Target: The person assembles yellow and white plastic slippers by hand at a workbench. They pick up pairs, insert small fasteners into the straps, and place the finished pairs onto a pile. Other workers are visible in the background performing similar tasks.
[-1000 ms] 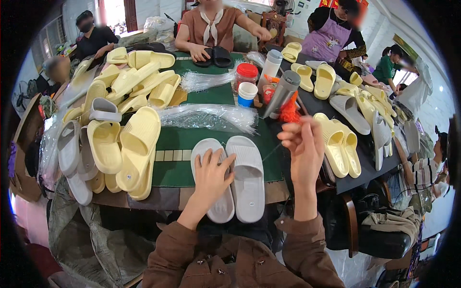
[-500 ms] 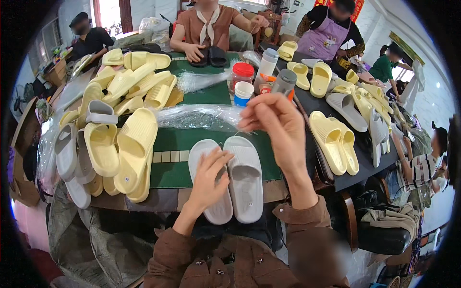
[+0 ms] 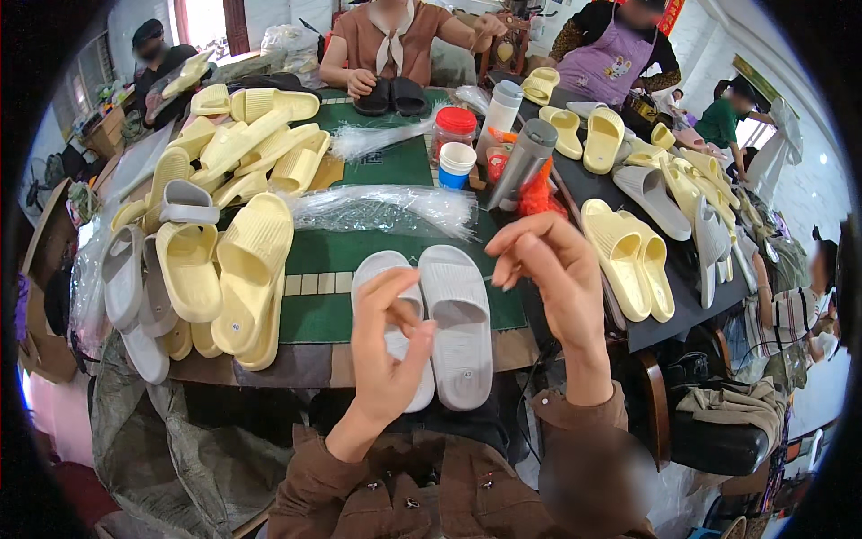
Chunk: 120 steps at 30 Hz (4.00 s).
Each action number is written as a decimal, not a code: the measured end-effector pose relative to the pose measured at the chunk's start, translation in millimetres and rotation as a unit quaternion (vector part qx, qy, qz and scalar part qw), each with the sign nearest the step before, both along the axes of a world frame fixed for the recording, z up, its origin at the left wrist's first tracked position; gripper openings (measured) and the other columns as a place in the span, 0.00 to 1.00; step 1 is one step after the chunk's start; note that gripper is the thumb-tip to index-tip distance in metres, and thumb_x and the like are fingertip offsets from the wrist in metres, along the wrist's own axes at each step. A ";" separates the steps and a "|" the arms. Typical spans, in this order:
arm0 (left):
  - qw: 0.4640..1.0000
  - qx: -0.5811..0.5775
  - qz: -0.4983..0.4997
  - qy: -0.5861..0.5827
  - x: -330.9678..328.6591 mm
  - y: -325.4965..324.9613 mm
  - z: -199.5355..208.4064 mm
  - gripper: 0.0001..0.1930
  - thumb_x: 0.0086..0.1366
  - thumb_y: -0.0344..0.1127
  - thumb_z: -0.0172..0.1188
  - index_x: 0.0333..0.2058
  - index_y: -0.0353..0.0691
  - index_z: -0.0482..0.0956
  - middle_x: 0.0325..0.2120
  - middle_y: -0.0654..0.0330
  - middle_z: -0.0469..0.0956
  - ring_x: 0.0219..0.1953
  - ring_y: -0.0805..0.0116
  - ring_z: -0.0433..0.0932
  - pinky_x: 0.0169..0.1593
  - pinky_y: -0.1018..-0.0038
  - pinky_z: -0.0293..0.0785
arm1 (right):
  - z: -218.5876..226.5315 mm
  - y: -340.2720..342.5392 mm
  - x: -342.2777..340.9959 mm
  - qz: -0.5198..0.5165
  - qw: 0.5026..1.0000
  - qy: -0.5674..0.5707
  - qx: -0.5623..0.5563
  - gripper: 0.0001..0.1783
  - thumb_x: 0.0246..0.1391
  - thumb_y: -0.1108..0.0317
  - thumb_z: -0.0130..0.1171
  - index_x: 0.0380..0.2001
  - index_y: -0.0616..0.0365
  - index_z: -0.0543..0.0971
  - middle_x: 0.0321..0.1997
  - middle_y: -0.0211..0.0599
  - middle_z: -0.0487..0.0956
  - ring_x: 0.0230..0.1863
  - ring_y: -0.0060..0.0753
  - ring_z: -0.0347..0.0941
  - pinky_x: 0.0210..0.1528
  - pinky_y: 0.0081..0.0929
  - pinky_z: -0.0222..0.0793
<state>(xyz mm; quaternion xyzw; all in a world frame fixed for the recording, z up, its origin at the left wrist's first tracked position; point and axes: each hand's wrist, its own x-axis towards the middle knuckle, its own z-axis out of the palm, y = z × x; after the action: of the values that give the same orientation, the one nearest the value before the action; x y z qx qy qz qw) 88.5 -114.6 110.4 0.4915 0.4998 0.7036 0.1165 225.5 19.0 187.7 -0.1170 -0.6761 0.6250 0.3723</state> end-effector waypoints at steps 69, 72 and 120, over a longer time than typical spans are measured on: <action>0.933 -0.184 0.152 0.268 -23.8 3.2 -104.9 0.34 0.52 0.27 0.60 0.60 0.45 0.66 0.61 0.51 0.59 0.65 0.47 0.55 0.65 0.48 0.48 | -191.0 142.7 -93.3 -0.267 0.896 -0.234 0.268 0.07 0.49 0.72 0.58 0.28 0.60 0.84 0.35 0.51 0.77 0.38 0.48 0.75 0.42 0.39 0.70; 0.934 -0.185 0.152 0.267 -24.4 3.5 -107.3 0.34 0.52 0.27 0.60 0.60 0.46 0.65 0.61 0.51 0.59 0.65 0.47 0.55 0.66 0.48 0.47 | -191.9 141.0 -99.7 -0.288 0.906 -0.192 0.246 0.07 0.49 0.74 0.56 0.26 0.61 0.83 0.31 0.49 0.76 0.33 0.46 0.74 0.38 0.37 0.70; 0.965 -0.073 0.063 -0.244 -22.5 -34.3 -72.9 0.10 0.71 0.29 0.43 0.40 0.32 0.74 0.34 0.60 0.77 0.33 0.76 0.71 0.41 0.79 0.68 | -109.5 -75.0 70.6 0.280 0.942 0.098 -0.156 0.04 0.64 0.73 0.47 0.35 0.63 0.70 0.35 0.45 0.79 0.43 0.41 0.78 0.42 0.27 0.73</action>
<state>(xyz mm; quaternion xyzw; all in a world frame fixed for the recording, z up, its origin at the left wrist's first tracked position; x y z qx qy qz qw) 66.0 -148.9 37.5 0.2625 0.5358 0.7700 0.2262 296.0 -56.0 78.2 0.0824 -0.5358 0.8100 0.2238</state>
